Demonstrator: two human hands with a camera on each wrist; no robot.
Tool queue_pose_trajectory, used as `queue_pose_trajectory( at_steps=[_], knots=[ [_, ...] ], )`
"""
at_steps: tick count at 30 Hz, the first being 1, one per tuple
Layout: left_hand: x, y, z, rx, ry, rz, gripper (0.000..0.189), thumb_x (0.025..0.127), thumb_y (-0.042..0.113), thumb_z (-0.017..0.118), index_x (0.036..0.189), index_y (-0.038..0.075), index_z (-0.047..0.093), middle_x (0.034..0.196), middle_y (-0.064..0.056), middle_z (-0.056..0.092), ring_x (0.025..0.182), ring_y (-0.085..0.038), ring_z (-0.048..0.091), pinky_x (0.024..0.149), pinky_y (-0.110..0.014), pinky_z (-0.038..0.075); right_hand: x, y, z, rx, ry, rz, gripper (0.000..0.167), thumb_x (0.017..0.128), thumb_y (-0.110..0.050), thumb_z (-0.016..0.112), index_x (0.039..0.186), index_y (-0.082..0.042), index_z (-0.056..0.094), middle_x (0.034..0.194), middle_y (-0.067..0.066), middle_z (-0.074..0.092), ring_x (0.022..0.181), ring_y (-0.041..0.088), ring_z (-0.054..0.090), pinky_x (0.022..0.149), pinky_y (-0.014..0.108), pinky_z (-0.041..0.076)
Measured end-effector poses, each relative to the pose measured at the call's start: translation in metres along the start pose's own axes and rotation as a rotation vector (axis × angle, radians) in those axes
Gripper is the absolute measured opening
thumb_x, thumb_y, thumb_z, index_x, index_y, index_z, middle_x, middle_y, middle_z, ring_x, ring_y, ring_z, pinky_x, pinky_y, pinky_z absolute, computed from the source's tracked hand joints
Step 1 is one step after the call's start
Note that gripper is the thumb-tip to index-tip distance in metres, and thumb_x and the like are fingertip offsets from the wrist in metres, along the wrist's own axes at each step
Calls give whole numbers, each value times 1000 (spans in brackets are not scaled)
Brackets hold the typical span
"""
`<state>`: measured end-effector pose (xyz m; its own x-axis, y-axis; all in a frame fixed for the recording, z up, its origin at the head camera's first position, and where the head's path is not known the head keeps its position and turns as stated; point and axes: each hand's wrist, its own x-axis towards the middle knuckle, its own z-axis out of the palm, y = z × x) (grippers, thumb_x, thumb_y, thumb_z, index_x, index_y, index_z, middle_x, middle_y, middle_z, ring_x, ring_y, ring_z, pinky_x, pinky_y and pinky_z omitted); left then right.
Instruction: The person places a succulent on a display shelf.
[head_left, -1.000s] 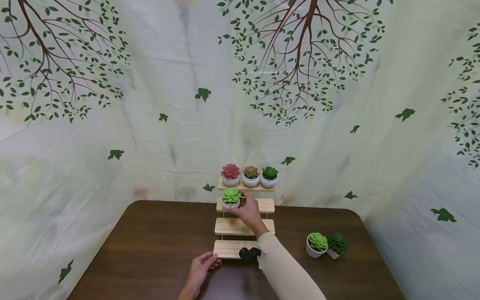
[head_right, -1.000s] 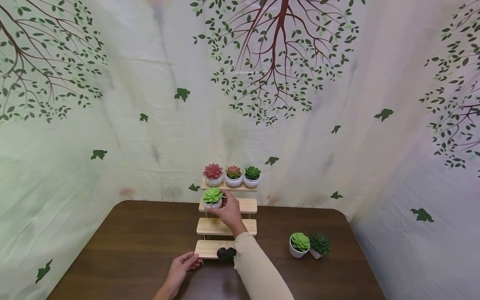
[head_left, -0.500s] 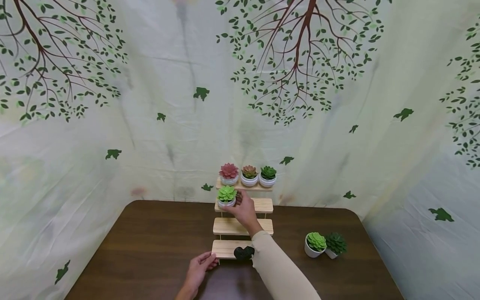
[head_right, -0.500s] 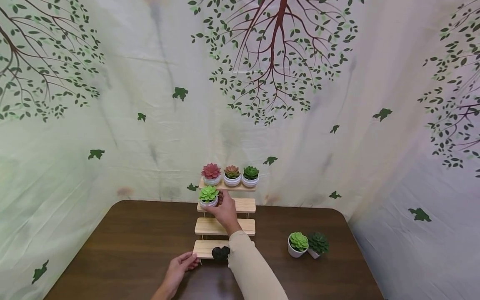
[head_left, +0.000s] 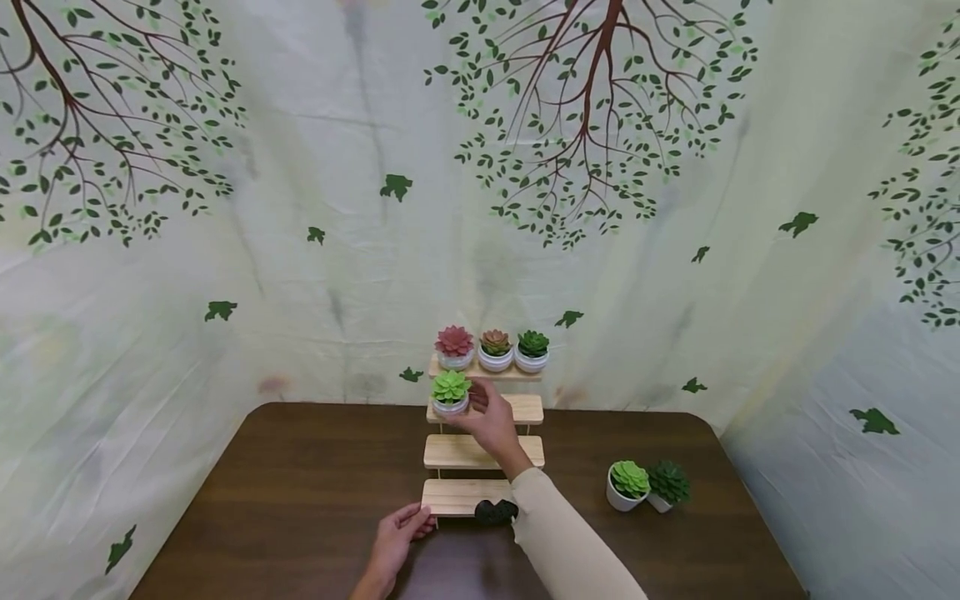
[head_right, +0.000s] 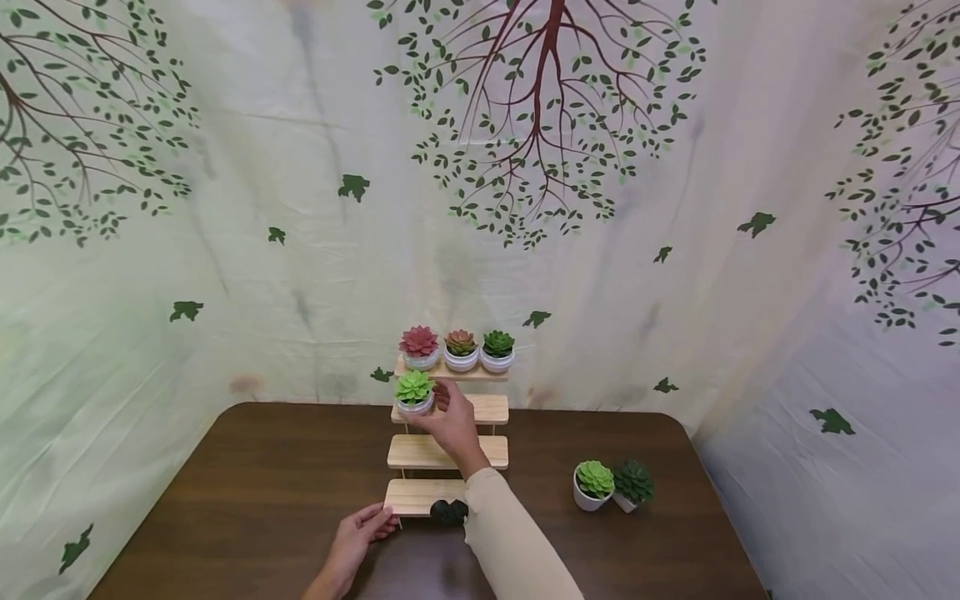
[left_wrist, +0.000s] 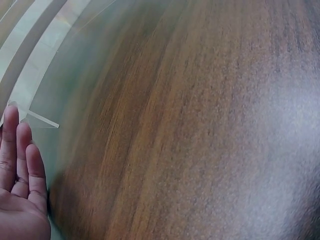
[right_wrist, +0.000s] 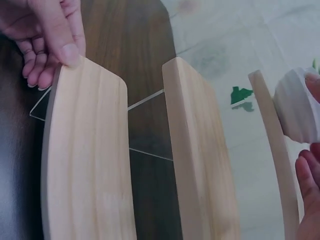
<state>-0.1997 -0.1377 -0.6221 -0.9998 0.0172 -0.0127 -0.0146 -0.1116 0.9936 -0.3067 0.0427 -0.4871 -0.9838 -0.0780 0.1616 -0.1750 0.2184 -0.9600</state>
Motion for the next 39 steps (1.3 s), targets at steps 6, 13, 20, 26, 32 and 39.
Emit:
queue_pose_trajectory(
  at_steps=[6, 13, 20, 26, 32, 39],
  knots=[
    [3, 4, 3, 65, 52, -139, 43, 95, 13, 61, 119, -22, 51, 89, -14, 70, 75, -12, 65, 71, -25, 53, -21, 7, -20, 5, 36, -33, 72, 77, -19, 82, 138, -8, 45, 134, 14, 52, 123, 31, 51, 101, 41, 44],
    [3, 5, 4, 67, 59, -147, 40, 96, 11, 60, 118, -21, 53, 88, -13, 70, 75, -13, 65, 72, -25, 53, -43, 20, -47, 42, 160, -128, 64, 75, -10, 83, 130, 0, 50, 125, 21, 57, 114, 36, 56, 98, 52, 44],
    [2, 6, 6, 66, 68, -133, 41, 94, 12, 62, 118, -21, 53, 87, -12, 71, 74, -12, 65, 71, -24, 53, -68, 34, -79, 11, 285, -156, 59, 73, -5, 83, 125, 0, 54, 118, 18, 61, 109, 34, 59, 91, 49, 48],
    [2, 4, 5, 73, 70, -128, 44, 93, 14, 64, 118, -21, 52, 87, -13, 71, 75, -13, 66, 70, -24, 54, -87, 47, -105, -29, 388, -164, 57, 73, -3, 83, 123, -4, 56, 116, 18, 61, 106, 32, 59, 89, 49, 48],
    [1, 6, 5, 75, 72, -141, 45, 93, 14, 64, 120, -20, 52, 88, -14, 71, 75, -14, 66, 70, -24, 54, -108, 70, -131, -68, 545, -148, 53, 75, -6, 82, 122, -6, 57, 112, 15, 61, 99, 24, 56, 82, 37, 46],
    [1, 6, 4, 72, 73, -145, 47, 94, 14, 63, 122, -21, 49, 88, -15, 71, 75, -14, 66, 70, -24, 54, -135, 93, -156, -97, 688, 29, 58, 74, -14, 85, 124, -5, 56, 115, 12, 60, 101, 23, 52, 81, 30, 43]
  ],
)
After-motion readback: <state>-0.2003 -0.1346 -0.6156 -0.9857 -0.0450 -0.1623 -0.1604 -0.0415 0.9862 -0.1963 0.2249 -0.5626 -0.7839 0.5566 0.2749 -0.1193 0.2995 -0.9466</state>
